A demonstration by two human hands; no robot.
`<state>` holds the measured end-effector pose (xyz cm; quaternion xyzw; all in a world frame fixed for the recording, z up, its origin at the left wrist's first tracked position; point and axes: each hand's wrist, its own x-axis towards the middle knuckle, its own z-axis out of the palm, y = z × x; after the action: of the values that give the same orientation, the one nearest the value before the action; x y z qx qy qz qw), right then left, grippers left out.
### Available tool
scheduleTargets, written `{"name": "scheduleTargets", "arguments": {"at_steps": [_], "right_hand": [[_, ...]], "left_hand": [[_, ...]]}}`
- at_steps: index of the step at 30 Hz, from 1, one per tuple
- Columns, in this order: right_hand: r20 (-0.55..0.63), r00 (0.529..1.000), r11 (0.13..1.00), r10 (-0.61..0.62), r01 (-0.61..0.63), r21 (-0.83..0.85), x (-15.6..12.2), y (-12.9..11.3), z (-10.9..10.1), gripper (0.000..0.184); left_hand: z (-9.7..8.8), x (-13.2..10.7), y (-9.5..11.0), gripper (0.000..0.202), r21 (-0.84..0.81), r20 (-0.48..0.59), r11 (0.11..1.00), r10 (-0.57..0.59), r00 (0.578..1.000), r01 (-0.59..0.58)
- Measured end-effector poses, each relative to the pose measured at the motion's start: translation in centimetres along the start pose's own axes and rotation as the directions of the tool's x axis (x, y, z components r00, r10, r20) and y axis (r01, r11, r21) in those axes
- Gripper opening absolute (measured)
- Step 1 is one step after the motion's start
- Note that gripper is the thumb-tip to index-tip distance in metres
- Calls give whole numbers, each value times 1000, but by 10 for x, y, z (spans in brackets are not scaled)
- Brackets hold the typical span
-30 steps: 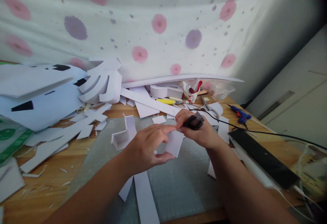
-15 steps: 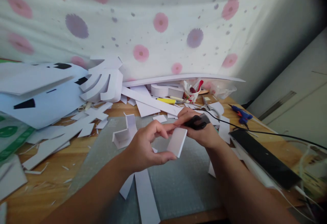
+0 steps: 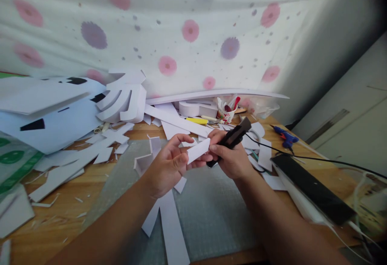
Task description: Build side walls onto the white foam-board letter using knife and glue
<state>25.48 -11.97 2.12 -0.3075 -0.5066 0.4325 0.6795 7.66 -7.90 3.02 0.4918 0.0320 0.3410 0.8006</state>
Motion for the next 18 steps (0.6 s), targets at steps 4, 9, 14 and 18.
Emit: {"name": "scheduleTargets", "arguments": {"at_steps": [4,9,14,18], "right_hand": [[-49,997,996,62,-59,60,1,0,4,7],[-165,983,979,84,-112,-168,8,-6,-15,11],[-254,951,820,176,-284,-497,14,-10,-27,27],[-222,965,869,137,-225,-440,12,-9,-15,27]], "left_hand": [[-1,2,-1,36,-75,-55,997,-2,998,-2],[-6,3,-2,43,-114,-174,993,-18,985,-2],[-8,5,1,51,-175,-249,983,-88,965,44],[-7,8,3,54,-203,-292,973,-169,941,111]]}}
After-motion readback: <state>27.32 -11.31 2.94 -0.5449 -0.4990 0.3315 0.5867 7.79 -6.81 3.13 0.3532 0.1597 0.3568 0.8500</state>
